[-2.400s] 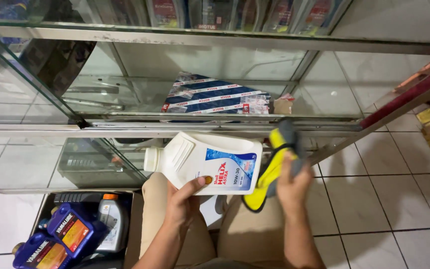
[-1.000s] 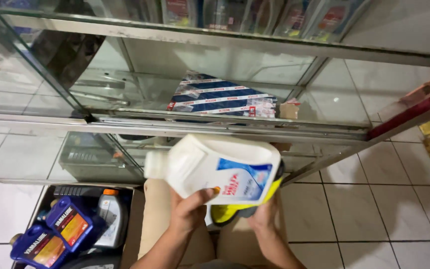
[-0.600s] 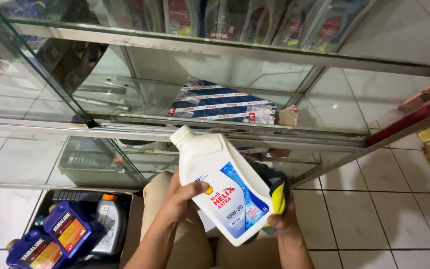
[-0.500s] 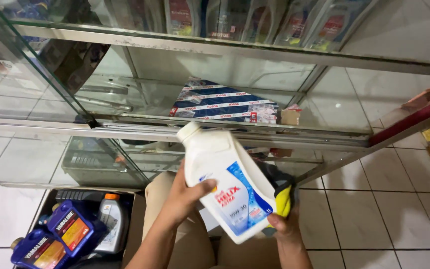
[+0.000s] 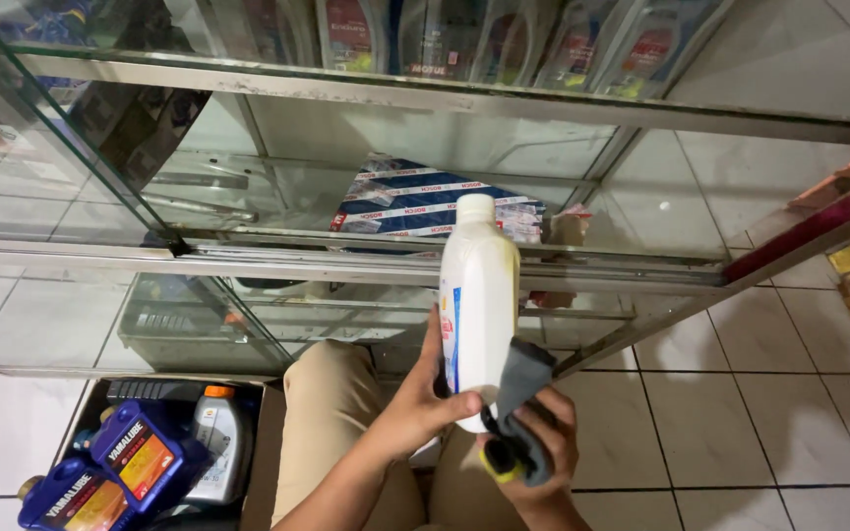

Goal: The person wipes a white Shell Helix Astra motor oil bottle with a cloth, then places it on a glass shelf. They then pick up a blue Yamalube Yamaha motor oil bottle and wipe it thoroughly with the same cloth before placing it on the shelf.

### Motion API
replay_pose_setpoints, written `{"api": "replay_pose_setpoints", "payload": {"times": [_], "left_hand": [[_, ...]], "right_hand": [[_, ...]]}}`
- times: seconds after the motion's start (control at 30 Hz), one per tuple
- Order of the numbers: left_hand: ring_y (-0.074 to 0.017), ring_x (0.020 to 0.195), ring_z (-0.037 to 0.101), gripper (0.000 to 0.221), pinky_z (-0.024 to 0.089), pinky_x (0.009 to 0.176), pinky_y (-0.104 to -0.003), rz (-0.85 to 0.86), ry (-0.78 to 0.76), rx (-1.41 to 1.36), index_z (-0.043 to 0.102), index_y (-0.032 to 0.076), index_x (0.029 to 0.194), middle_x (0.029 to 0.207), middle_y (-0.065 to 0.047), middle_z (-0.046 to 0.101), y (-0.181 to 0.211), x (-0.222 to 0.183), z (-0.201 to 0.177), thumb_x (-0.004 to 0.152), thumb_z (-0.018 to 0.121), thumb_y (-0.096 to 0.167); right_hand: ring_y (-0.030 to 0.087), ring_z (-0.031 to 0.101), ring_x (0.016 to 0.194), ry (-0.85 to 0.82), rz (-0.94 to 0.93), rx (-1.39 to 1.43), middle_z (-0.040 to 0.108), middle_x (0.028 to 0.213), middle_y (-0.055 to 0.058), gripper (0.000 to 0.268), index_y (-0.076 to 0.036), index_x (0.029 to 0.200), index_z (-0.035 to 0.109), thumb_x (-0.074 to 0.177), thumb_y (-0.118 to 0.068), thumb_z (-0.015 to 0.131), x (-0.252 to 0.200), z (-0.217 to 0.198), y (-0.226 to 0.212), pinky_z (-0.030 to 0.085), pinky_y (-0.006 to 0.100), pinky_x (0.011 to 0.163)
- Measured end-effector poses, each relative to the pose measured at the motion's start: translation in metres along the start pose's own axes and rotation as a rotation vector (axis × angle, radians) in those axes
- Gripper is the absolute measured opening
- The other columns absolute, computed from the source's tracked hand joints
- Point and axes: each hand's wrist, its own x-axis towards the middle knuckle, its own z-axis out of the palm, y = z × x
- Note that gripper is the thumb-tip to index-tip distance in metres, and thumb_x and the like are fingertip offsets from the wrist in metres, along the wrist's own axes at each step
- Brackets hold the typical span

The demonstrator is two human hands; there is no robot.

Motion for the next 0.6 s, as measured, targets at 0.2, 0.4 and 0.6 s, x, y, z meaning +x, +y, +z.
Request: {"api": "replay_pose_setpoints", "payload": {"times": [0.2,0.4,0.6], "left_hand": [[-0.0286,0.122,0.06,0.098,0.047,0.104,-0.046,-0.374,-0.016,-0.636,0.032,0.005,0.157,0.14,-0.017,0.054,-0.018,-0.004,-0.005,0.073,0.074,0.035],[-0.0323,0.121,0.061,0.083,0.049,0.104,-0.045,-0.427,0.134,-0.896,0.052,0.003,0.149,0.134,-0.016,0.064,-0.032,-0.004,-0.019,0.082,0.063,0.05],[-0.0319,0.117,0.066,0.08,0.052,0.099,-0.051,-0.456,0.213,-1.003,0.055,0.012,0.141,0.13,-0.011,0.069,0.023,0.016,-0.004,0.074,0.053,0.056]], "right_hand": [[0.029,0.07,0.113,-0.048,-0.11,0.361,0.07,0.107,0.012,0.044,-0.007,0.11,0.062,0.089,-0.044,0.074,0.038,0.009,0.009,0.06,0.046,0.098],[0.021,0.057,0.122,0.591,0.257,0.485,0.06,0.134,0.006,0.045,-0.006,0.137,0.054,0.108,-0.035,0.073,0.118,0.017,0.066,0.048,0.04,0.113],[0.021,0.059,0.134,0.697,0.555,0.809,0.061,0.144,0.012,0.046,0.003,0.143,0.056,0.107,-0.024,0.064,0.161,0.037,0.083,0.046,0.037,0.12]]}}
